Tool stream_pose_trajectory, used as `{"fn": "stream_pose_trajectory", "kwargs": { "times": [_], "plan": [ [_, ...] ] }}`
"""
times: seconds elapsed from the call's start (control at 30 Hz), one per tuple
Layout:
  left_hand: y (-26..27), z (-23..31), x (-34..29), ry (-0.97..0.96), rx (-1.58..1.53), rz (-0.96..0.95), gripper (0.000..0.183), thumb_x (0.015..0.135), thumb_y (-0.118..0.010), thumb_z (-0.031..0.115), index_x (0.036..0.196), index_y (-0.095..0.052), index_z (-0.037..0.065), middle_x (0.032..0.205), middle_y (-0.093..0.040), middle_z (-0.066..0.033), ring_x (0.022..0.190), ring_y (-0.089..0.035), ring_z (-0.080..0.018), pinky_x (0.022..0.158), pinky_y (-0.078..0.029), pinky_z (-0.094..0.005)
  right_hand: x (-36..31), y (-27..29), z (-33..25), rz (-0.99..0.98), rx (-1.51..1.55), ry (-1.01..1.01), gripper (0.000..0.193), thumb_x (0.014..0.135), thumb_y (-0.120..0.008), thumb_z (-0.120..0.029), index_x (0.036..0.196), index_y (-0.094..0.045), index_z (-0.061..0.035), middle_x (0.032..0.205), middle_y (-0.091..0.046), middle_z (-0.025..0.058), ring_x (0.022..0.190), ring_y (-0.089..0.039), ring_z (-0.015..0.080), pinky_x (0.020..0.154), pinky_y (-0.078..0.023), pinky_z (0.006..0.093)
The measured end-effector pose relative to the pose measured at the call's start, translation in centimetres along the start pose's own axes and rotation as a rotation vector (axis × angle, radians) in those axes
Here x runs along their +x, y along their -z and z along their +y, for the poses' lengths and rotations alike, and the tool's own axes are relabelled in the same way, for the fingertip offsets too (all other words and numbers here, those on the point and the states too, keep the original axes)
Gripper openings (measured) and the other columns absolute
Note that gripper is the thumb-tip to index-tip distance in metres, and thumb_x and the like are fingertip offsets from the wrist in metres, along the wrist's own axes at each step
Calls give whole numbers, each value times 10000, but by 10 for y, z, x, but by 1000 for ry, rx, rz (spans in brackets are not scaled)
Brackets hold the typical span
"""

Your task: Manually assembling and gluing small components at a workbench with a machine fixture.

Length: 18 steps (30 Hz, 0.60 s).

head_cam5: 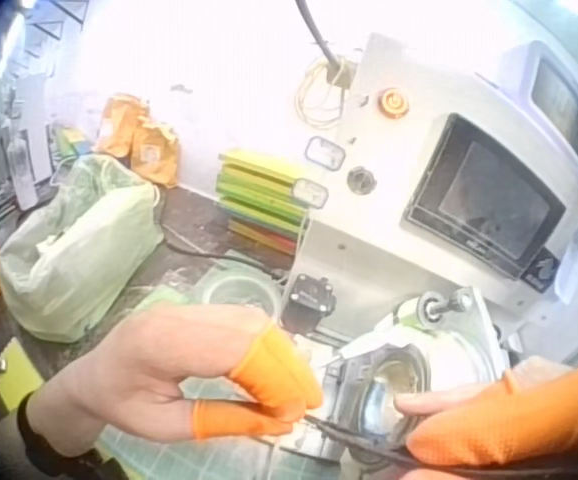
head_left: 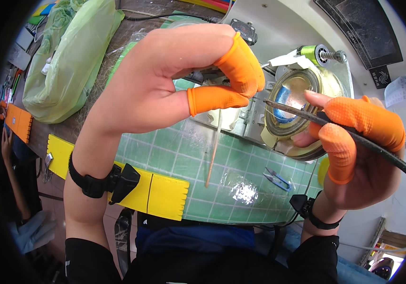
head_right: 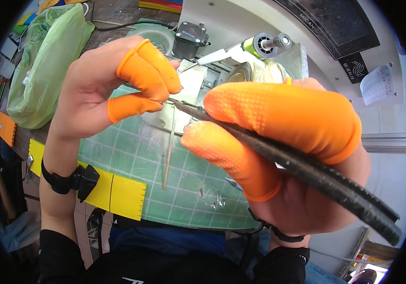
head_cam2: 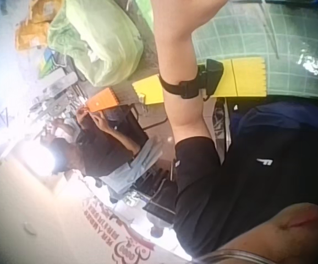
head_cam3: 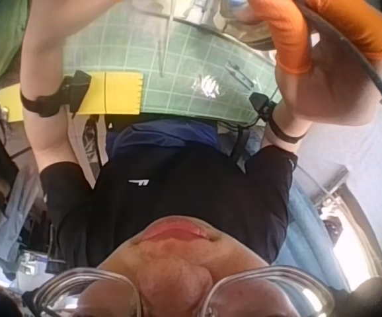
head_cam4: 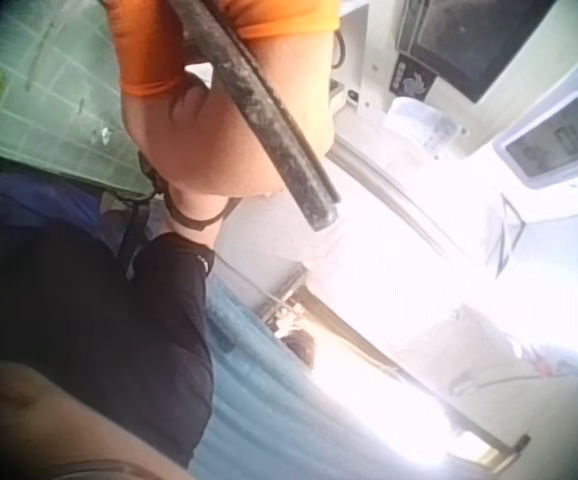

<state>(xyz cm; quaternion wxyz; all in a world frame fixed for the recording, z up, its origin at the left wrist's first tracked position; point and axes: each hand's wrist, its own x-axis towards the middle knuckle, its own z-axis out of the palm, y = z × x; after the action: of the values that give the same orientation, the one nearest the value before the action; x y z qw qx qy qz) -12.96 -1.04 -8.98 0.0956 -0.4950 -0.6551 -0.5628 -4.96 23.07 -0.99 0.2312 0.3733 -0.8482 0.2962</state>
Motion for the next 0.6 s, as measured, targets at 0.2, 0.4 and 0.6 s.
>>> {"fn": "stream_pose_trajectory", "kwargs": {
  "times": [0.2, 0.4, 0.6],
  "plan": [
    [0, -1, -2, 8, -2, -1, 135, 782, -767, -34, 865, -669, 9, 900, -679, -103, 889, -688, -250, 915, -564, -432, 2, -2, -2, -2, 58, 10, 270, 920, -734, -140, 1031, -584, 56, 911, -751, 261, 646, -687, 159, 883, -468, 334],
    [0, 0, -1, -7, 0, -9, 133, 782, -767, -33, 864, -669, 6, 904, -680, -104, 885, -686, -248, 926, -563, -438, 3, 2, -3, -12, 35, -40, 309, 916, -752, -183, 1004, -590, 65, 871, -745, 250, 717, -710, 217, 794, -493, 314],
    [1, 1, 1, -15, 22, -26, 128, 785, -768, -24, 861, -672, 8, 893, -682, -103, 882, -687, -251, 948, -559, -443, 5, 4, 8, -166, 76, 60, 356, 923, -753, -232, 999, -597, 78, 728, -711, 189, 800, -717, 310, 755, -532, 360]
  ]
}}
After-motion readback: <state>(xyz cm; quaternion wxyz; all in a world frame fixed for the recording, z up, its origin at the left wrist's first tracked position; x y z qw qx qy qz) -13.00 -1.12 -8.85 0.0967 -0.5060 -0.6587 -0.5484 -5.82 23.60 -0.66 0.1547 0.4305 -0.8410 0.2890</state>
